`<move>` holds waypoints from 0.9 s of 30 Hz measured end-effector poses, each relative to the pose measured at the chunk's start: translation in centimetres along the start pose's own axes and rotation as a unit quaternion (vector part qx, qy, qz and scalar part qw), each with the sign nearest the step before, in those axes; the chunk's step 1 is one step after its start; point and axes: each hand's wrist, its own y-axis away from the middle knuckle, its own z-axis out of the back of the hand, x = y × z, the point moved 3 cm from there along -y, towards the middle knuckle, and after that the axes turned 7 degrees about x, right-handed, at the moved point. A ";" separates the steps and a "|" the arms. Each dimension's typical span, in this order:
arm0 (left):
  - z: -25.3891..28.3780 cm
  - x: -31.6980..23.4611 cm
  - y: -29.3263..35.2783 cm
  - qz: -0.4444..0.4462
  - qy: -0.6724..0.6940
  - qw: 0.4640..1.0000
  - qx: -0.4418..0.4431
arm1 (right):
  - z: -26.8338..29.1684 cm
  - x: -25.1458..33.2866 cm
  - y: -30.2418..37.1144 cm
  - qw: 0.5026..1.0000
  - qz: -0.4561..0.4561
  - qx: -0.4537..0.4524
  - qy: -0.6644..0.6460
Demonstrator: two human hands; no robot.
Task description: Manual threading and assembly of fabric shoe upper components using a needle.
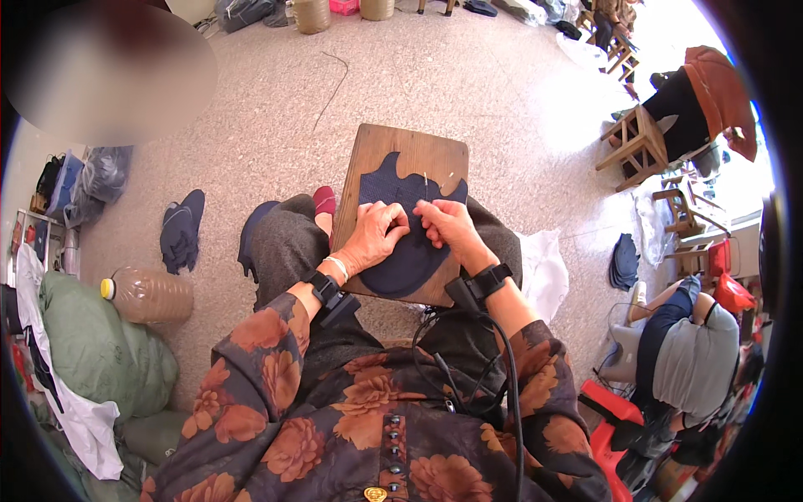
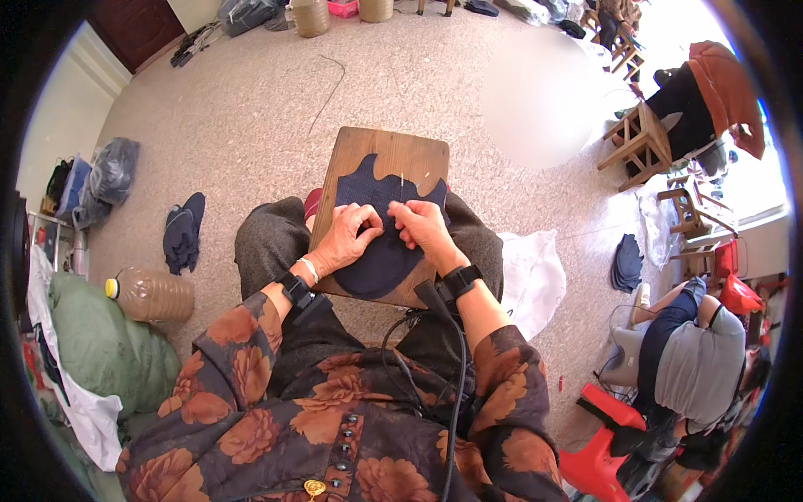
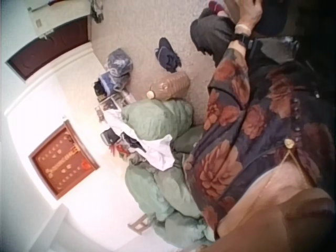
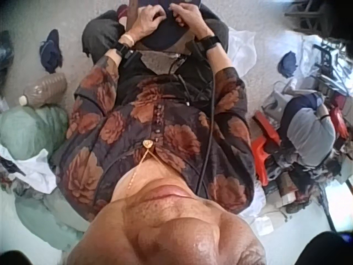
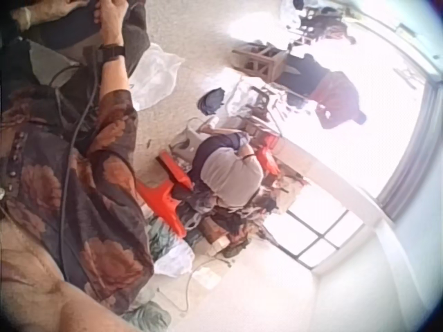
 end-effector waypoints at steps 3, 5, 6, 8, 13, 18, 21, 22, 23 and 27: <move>-0.1 -0.3 -0.3 0.000 0.009 1.000 0.009 | 0.2 -0.4 0.2 1.000 0.012 -0.011 0.000; -0.1 -0.6 -0.6 -0.014 -0.008 1.000 0.017 | 0.2 -0.1 0.6 0.999 0.019 -0.029 -0.027; -0.5 -0.6 -1.2 -0.053 -0.011 0.999 -0.001 | 0.4 0.3 0.9 0.999 0.008 -0.038 -0.010; -0.9 -0.3 -1.8 -0.077 -0.010 0.997 -0.016 | 0.6 0.3 1.1 0.999 -0.001 -0.052 0.006; 0.7 -0.9 -0.3 -0.012 -0.025 1.000 0.005 | -0.3 -0.6 -0.3 0.998 0.058 -0.008 -0.026; 1.2 -4.2 0.6 -0.057 -0.018 0.998 -0.025 | 0.8 -1.3 0.7 0.996 0.077 -0.044 -0.017; 1.7 -4.7 3.3 -0.074 -0.074 0.994 -0.022 | 0.3 -0.9 0.9 0.995 0.085 -0.045 -0.026; 1.9 -5.2 4.2 -0.067 -0.072 0.995 0.001 | 0.0 -0.9 0.9 0.994 0.096 -0.046 -0.039; 2.1 -5.7 4.9 -0.061 -0.069 0.995 0.024 | 0.1 -1.0 0.9 0.993 0.101 -0.052 -0.038; 2.7 -7.0 6.3 -0.117 -0.106 0.984 0.084 | 0.0 -1.4 1.0 0.991 0.110 -0.064 -0.039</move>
